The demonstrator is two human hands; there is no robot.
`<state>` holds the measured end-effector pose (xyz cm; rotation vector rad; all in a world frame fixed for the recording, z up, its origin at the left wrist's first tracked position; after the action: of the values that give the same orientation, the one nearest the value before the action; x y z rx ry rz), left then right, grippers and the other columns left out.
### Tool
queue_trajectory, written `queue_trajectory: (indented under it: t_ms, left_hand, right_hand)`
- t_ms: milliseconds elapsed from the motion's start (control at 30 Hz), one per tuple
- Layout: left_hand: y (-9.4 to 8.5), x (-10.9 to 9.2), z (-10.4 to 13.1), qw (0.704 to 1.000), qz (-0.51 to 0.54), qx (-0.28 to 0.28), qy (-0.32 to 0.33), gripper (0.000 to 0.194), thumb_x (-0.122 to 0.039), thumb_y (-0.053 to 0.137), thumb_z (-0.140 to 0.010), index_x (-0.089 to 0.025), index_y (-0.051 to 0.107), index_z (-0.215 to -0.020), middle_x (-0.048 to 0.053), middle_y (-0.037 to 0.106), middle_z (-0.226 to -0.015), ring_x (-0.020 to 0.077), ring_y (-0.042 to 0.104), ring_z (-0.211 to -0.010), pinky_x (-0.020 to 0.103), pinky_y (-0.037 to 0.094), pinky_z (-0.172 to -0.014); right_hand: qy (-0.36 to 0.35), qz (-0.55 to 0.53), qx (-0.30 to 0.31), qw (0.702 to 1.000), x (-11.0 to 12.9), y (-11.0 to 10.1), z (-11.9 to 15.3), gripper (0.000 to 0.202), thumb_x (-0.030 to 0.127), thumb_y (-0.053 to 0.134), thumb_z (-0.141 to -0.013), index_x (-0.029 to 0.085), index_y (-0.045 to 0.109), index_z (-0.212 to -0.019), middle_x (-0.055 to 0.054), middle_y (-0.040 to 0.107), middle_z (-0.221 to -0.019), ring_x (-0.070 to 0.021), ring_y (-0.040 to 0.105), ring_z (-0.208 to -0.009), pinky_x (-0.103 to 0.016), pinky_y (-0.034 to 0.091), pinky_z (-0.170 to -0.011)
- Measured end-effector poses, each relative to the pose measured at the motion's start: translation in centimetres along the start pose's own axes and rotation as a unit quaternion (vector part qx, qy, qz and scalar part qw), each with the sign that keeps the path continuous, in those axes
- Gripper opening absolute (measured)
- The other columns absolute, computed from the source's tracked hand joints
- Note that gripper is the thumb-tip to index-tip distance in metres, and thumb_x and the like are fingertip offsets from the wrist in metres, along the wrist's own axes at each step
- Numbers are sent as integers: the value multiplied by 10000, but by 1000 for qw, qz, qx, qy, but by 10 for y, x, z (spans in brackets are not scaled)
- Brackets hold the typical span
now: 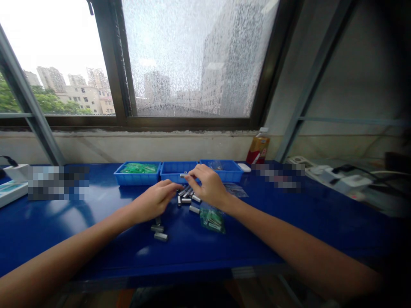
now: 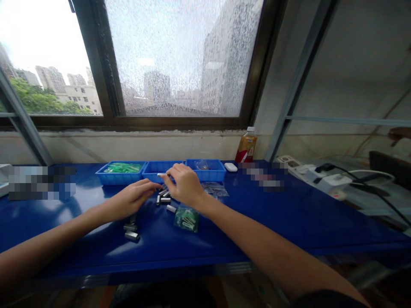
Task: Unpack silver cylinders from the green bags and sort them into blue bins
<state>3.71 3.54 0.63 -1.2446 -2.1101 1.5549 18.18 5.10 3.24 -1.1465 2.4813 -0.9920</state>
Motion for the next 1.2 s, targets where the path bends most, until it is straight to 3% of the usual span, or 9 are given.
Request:
queue_trajectory:
  t_ms: [100,300,433,600,700,933,1067,1200]
  left_hand:
    - [9,6,3,999,-15,47,12,344,-93,371,-840,-229,550,-1101,63,524,-1047,178,500,-969,312,415,-861]
    - [9,20,3,996,-44,75,-30,118,-246,487,-825,-190,567,-891,39,562,-891,188,530,-848,306,436,-762]
    - [6,21,0,997,-32,48,-42,130,-220,430,-852,-162,545,-868,49,589,-866,184,539,-827,294,429,-745]
    - [-3,16,-3,998,34,-30,-51,202,-259,359,-883,-158,525,-827,41,600,-806,162,557,-770,277,426,-710]
    - [-5,15,-3,994,68,-52,-74,231,-273,343,-878,-156,512,-772,31,593,-741,147,554,-698,261,420,-652]
    - [-11,16,-2,965,159,-97,-184,229,-328,430,-838,-146,537,-752,-18,542,-562,119,531,-526,238,400,-544]
    - [-12,14,-2,958,204,-107,-173,240,-351,453,-831,-148,516,-720,-25,530,-572,103,517,-499,231,407,-518]
    - [-9,13,-1,950,260,-116,-129,221,-344,457,-833,-151,500,-931,-7,557,-681,113,542,-590,244,448,-565]
  right_hand:
    - [65,43,-21,997,-29,1,-1,291,341,433,-881,169,562,-685,-55,575,-729,-167,502,-721,-295,380,-675]
    - [105,126,-4,986,-55,9,3,234,345,503,-838,166,624,-750,-82,597,-798,-215,485,-821,-343,389,-737]
    - [89,115,-8,989,-41,9,3,252,365,494,-840,152,624,-867,-96,598,-885,-239,466,-918,-371,376,-796]
    - [-51,34,60,996,5,10,4,260,333,563,-789,163,577,-985,-87,581,-919,-233,460,-938,-358,371,-794]
    - [-97,21,93,991,24,13,7,211,308,543,-802,172,569,-961,-80,577,-898,-222,469,-912,-342,365,-763]
    - [-89,20,71,993,33,13,10,283,393,564,-777,152,545,-924,-88,583,-866,-217,482,-842,-333,353,-721]
    - [-86,43,67,993,34,14,9,162,304,496,-825,153,554,-810,-74,579,-788,-190,478,-762,-315,341,-686]
    - [-22,-25,69,997,24,13,6,197,255,443,-850,162,530,-700,-35,554,-689,-144,473,-679,-271,341,-644]
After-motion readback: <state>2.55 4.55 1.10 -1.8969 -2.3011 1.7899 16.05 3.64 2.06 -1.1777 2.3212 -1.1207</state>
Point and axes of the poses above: each hand's wrist, its own z-axis away from the middle knuckle, its own y-axis out of the palm, x = y × z, the point moved 5 cm from there along -z, towards the middle knuckle
